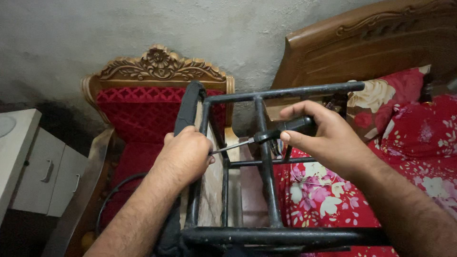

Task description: The person holds an upside-down metal-framed chair and uses a screwdriver to turn screws on the chair's seat frame, working on different screw positions along the frame throughout the clip.

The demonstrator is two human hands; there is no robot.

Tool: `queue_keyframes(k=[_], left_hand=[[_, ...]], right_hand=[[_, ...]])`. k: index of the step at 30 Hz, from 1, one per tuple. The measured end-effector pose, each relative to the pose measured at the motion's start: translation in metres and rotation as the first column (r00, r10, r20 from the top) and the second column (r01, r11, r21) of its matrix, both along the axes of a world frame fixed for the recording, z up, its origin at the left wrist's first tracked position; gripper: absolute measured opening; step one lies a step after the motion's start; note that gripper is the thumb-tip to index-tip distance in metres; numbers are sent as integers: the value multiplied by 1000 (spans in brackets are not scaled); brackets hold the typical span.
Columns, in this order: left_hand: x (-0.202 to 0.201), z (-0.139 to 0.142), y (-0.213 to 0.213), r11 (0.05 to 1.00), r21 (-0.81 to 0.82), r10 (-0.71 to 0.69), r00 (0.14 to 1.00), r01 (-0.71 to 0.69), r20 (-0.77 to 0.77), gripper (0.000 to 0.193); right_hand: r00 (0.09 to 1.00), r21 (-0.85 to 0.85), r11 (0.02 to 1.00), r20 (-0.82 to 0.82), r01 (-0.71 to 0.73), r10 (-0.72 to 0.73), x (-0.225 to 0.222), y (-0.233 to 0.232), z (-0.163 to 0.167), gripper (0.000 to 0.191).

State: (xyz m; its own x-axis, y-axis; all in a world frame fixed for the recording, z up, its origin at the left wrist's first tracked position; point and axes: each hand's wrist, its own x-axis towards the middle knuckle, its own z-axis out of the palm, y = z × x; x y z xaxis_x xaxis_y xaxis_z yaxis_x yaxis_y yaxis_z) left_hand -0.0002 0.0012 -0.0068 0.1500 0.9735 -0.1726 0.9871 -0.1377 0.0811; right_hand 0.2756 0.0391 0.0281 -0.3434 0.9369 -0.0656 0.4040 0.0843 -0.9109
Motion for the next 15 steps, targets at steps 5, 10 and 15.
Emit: queue_keyframes(k=[5,10,15], left_hand=[[0,0,-2,1000,11,-8,1000,8,-19,27],[0,1,-1,1000,4,1,1000,-1,-7,26],[1,1,0,1000,-17,10,1000,-10,1,25]], right_hand=[[998,-96,995,64,30,-24,6,10,-13,39],[998,75,996,39,43,-46,6,5,-8,29],[994,-75,995,-91,62,-69,3,4,-3,26]])
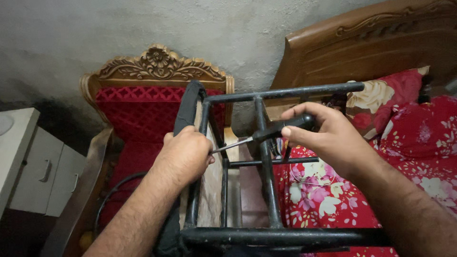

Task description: The person holds an upside-down metal-framed chair and uses a screwdriver to turn screws on the chair's seat frame, working on different screw positions along the frame throughout the clip.

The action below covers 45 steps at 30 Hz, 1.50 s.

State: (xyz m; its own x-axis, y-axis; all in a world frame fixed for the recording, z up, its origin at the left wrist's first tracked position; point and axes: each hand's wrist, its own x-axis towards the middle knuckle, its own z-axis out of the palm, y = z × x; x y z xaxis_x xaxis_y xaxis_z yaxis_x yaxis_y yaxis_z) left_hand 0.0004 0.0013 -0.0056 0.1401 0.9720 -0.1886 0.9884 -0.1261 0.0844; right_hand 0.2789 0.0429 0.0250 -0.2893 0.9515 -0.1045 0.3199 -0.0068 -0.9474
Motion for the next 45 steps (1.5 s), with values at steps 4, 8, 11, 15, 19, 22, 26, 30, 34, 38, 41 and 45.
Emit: queue_keyframes(k=[4,8,11,15,19,22,26,30,34,38,41,45], left_hand=[[0,0,-1,1000,5,-1,1000,1,-2,25],[-1,-1,-1,1000,11,-6,1000,6,-2,23],[-2,0,-1,1000,17,-8,1000,8,-6,25],[0,0,-2,1000,6,-12,1000,12,-6,24],[-1,2,-3,1000,2,-15,1000,15,-18,26],[0,2,-2,1000,-8,-12,1000,11,-22,26],[0,3,-2,1000,-14,-4,1000,3,-17,26],[0,3,-1,1000,-10,-11,1000,10,-29,27],[-1,1,-1,1000,-2,-16,999,16,-32,25],[-1,0,-1,1000,20,-12,1000,12,-9,23],[-1,0,-1,1000,15,-13,1000,13,-12,24],[0,3,-2,1000,-12,-8,1000,8,-18,27]], right_hand=[[1000,-50,998,-4,24,-24,2,6,-13,19],[996,31,999,-78,-40,42,6,6,-15,23],[999,13,1000,37,-8,8,5,2,-10,18],[984,-18,999,176,44,-40,5,-1,-7,20],[996,67,997,74,-47,42,3,1,-7,35],[993,82,997,114,11,-20,-2,-1,-1,18],[997,-15,999,-64,-32,31,-10,-6,12,25],[912,-58,985,390,164,-129,-11,-10,9,25],[983,2,999,181,34,-33,-6,-5,4,27],[999,28,999,-17,35,-34,-5,-2,4,35],[997,5,1000,66,31,-31,-4,-2,5,40],[912,-159,978,405,137,-62,-1,-1,1,36]])
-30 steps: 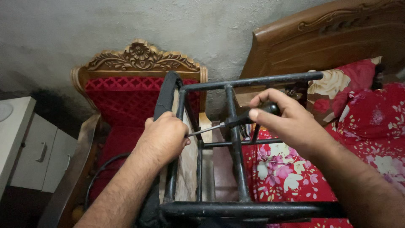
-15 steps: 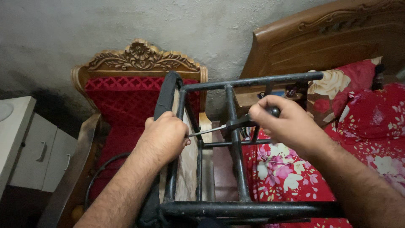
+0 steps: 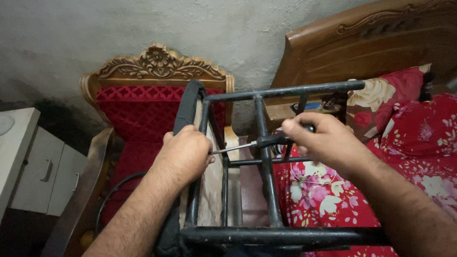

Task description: The person holds an upside-down metal-framed chair and uses a screwdriver to turn screws on the chair's seat frame, working on different screw positions along the frame throughout the clip.

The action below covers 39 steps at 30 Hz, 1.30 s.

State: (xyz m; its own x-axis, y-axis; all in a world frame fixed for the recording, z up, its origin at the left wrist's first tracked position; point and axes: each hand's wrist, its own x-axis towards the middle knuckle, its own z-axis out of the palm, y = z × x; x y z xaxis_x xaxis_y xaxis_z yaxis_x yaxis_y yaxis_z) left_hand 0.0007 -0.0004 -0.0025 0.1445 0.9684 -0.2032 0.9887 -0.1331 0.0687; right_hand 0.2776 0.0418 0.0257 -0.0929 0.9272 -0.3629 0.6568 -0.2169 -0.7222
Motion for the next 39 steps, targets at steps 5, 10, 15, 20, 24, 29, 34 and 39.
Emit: queue_keyframes(k=[5,10,15,20,24,29,34,39], left_hand=[[0,1,-1,1000,5,11,1000,-11,14,26],[-1,-2,0,1000,25,0,1000,0,8,24],[-1,-3,1,1000,11,-4,1000,4,-5,23],[-2,-3,1,1000,8,-7,1000,7,-8,24],[-1,-3,1,1000,14,2,1000,-2,5,25],[-1,-2,0,1000,24,-3,1000,3,3,25],[-1,-1,-1,1000,27,-12,1000,12,-5,25],[-1,-2,-1,999,39,-18,1000,18,-3,24]], right_hand=[[979,228,967,-140,-111,146,2,-1,-1,34],[925,250,961,-325,-117,197,0,-2,1,41],[999,51,999,-43,-20,22,0,3,-3,40],[968,222,974,-229,-52,103,0,3,-5,36],[874,184,983,-477,-2,91,2,2,-4,40],[950,104,990,-287,-95,121,6,5,-11,38],[973,198,976,-188,-93,131,6,6,-10,39],[914,206,967,-345,-147,213,3,-1,0,59]])
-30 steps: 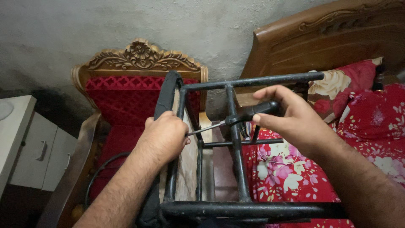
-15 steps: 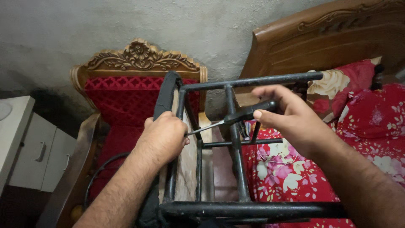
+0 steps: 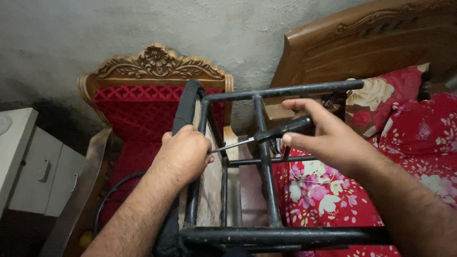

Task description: The person holds an upside-down metal-framed chair and uses a screwdriver to turn screws on the chair's seat frame, working on different screw positions along the frame throughout the clip.

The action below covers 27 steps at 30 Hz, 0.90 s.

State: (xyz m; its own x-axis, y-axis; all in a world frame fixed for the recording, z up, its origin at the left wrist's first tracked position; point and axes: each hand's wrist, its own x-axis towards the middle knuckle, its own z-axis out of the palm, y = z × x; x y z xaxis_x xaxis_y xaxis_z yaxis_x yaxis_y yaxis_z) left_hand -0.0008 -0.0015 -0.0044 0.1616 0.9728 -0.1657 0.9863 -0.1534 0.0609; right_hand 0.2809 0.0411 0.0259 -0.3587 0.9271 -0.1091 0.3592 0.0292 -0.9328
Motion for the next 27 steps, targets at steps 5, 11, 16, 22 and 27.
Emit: queue_keyframes(k=[5,11,16,22,27], left_hand=[[-1,0,0,1000,2,0,1000,0,0,26],[-1,-1,0,1000,5,3,1000,-3,11,25],[0,0,0,1000,-15,11,1000,-11,6,26],[1,1,-1,1000,-10,9,1000,-9,-3,26],[0,1,-1,1000,3,8,1000,-8,21,25]], right_hand=[[941,61,993,320,97,-112,-4,0,-2,37],[997,210,975,40,-73,66,-2,0,1,45],[979,-64,994,187,88,-75,-5,-1,-1,35],[968,131,989,229,69,-98,-3,2,-2,30],[992,5,999,-121,40,-39,-3,1,3,48]])
